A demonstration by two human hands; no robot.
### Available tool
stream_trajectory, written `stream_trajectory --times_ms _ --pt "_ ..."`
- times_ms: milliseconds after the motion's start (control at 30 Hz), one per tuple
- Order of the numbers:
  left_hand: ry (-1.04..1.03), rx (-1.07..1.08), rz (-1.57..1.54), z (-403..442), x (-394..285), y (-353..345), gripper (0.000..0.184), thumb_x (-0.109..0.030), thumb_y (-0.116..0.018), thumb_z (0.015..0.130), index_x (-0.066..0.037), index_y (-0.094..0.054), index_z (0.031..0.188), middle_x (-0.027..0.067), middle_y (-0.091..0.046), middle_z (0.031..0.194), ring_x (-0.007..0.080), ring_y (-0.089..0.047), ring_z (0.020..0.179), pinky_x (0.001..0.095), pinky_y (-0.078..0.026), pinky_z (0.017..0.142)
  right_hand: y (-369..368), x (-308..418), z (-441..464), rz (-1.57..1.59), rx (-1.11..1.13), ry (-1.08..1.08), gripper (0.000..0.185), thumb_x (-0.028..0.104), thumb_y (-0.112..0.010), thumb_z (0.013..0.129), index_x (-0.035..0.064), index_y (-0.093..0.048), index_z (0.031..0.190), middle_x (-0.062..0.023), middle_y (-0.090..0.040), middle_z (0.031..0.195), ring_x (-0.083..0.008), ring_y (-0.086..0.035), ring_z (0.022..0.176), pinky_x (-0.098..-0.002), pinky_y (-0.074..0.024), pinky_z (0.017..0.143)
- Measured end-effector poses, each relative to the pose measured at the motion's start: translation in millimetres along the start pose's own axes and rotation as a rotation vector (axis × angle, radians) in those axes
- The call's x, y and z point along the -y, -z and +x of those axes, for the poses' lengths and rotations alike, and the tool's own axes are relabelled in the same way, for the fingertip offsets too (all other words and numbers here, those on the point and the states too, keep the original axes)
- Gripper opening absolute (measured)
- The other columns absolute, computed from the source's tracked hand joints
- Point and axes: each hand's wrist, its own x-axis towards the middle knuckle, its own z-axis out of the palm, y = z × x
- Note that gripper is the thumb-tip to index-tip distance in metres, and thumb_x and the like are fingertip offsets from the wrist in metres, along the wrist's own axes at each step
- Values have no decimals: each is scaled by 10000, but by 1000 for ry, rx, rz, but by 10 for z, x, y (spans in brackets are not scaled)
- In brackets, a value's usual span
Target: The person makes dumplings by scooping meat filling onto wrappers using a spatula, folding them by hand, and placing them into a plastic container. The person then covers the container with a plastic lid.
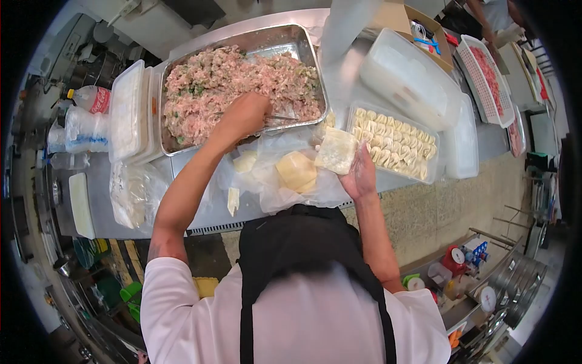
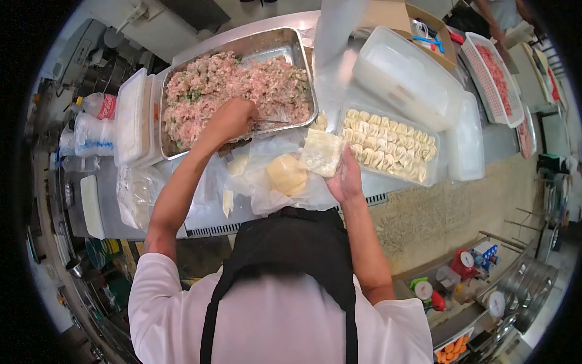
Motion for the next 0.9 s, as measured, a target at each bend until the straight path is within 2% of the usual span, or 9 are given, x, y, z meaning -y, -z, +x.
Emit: stream_trajectory --times_ms 100,200,367,467,600,667,800,867,900 --pt "22 73 -63 -25 -20 188 188 3 -657 642 -39 -726 812 198 -696 881 396 -665 902 477 -533 763 32 19 -9 -90 -11 23 598 382 -411 1064 -77 -374 1446 -224 -518 1423 -385 -518 1313 -515 -379 1138" --pt "-11 -112 42 9 88 43 192 1 -649 639 -20 -715 818 210 -687 865 401 -660 894 487 -526 757 33 47 -41 -147 -40 33 547 316 -435 1063 -78 -384 1439 -213 -533 1409 -372 -536 1298 -504 -402 1124" --pt "54 224 -21 -167 9 285 168 -7 -653 653 2 -716 808 245 -684 856 430 -668 894 486 -538 766 161 164 -67 -73 -78 52 494 266 -444 1063 -80 -423 1414 -197 -560 1384 -339 -554 1283 -478 -417 1116" --pt "132 48 -296 -250 280 150 153 7 -633 640 20 -702 777 267 -671 852 434 -667 875 481 -534 761 214 185 -54 -63 -121 74 516 267 -426 1064 -63 -378 1457 -218 -501 1447 -356 -497 1343 -477 -356 1165" --pt "242 96 -66 -271 180 -7 221 12 -634 638 -9 -739 830 266 -666 830 435 -665 839 486 -527 741 178 143 2 -64 -101 68 522 280 -429 1061 -50 -379 1463 -213 -494 1456 -346 -489 1350 -478 -344 1172" --pt "-47 99 -59 -262 193 -94 319 -33 -678 669 -51 -761 976 230 -682 856 391 -657 742 431 -516 673 189 125 42 -56 -126 74 523 281 -430 1060 -48 -379 1463 -214 -491 1459 -347 -486 1352 -480 -340 1174" --pt "-100 13 -492 -278 285 4 299 2 -667 716 -22 -766 997 181 -696 760 295 -651 613 392 -482 556 138 32 153 -21 -189 122 513 284 -408 1062 -38 -386 1461 -216 -490 1457 -361 -485 1348 -489 -347 1169" --pt "183 233 -906 -395 160 189 286 52 -637 774 13 -760 1029 91 -666 723 163 -596 519 309 -414 461 102 -9 221 4 -227 150 506 284 -395 1064 -31 -390 1460 -218 -491 1454 -365 -483 1348 -490 -350 1166" --pt "168 244 -905 -447 60 231 286 52 -637 774 13 -760 1029 91 -666 723 163 -596 519 309 -414 461 70 -37 259 18 -229 133 493 282 -377 1067 -18 -396 1457 -217 -496 1447 -367 -487 1342 -500 -352 1163"
